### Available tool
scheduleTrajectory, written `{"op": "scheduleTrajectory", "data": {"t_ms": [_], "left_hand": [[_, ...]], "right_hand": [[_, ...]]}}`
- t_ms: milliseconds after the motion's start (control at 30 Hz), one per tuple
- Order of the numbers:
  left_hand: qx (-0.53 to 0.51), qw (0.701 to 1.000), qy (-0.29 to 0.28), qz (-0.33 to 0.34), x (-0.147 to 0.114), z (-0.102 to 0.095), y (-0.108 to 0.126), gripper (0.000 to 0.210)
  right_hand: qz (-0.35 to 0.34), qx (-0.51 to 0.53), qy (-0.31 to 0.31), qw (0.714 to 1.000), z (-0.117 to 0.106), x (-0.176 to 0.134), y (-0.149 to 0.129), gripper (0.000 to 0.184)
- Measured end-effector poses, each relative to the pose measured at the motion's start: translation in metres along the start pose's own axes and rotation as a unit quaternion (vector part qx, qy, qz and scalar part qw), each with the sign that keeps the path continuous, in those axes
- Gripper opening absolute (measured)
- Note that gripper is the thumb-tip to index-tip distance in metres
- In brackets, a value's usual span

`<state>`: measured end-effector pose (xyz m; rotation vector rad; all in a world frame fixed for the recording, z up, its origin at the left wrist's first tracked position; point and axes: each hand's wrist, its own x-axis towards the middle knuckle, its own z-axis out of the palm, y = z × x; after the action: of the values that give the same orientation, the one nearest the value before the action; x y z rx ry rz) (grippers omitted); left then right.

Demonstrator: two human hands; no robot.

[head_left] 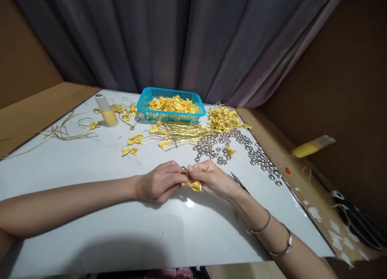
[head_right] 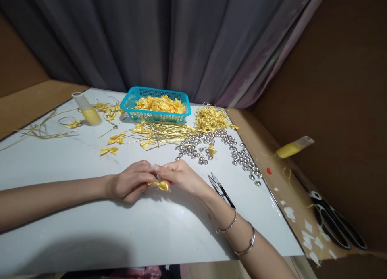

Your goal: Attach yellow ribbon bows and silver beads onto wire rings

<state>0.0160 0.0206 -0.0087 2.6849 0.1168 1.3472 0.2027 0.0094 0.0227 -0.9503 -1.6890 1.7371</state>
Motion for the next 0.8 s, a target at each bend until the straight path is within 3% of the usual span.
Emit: {"op": "scheduleTrajectory", "data": {"t_ms": [133,367,567,800], "left_hand": [[0.037,0.999,0.011,-0.003,0.000,0.001,0.000,0.020],[0.050,0.999,0.015,-0.007,0.000,0.002,0.000,0.022],[0.026,1.000,0.005,-0.014,-0.001,0.003,-0.002,0.015],[-0.049,0.996,0.004,-0.074,-0.002,0.005,0.000,0.015]], "right_hand": [[-0.027,-0.029,0.024,0.999,-0.001,-0.001,-0.004,0.053],[-0.003,-0.022,-0.017,1.000,0.001,0.000,0.000,0.051],[-0.015,-0.041,0.018,0.999,0.005,0.000,0.004,0.056],[-0.014,0.010,0.083,0.996,0.010,0.000,0.001,0.050]]}}
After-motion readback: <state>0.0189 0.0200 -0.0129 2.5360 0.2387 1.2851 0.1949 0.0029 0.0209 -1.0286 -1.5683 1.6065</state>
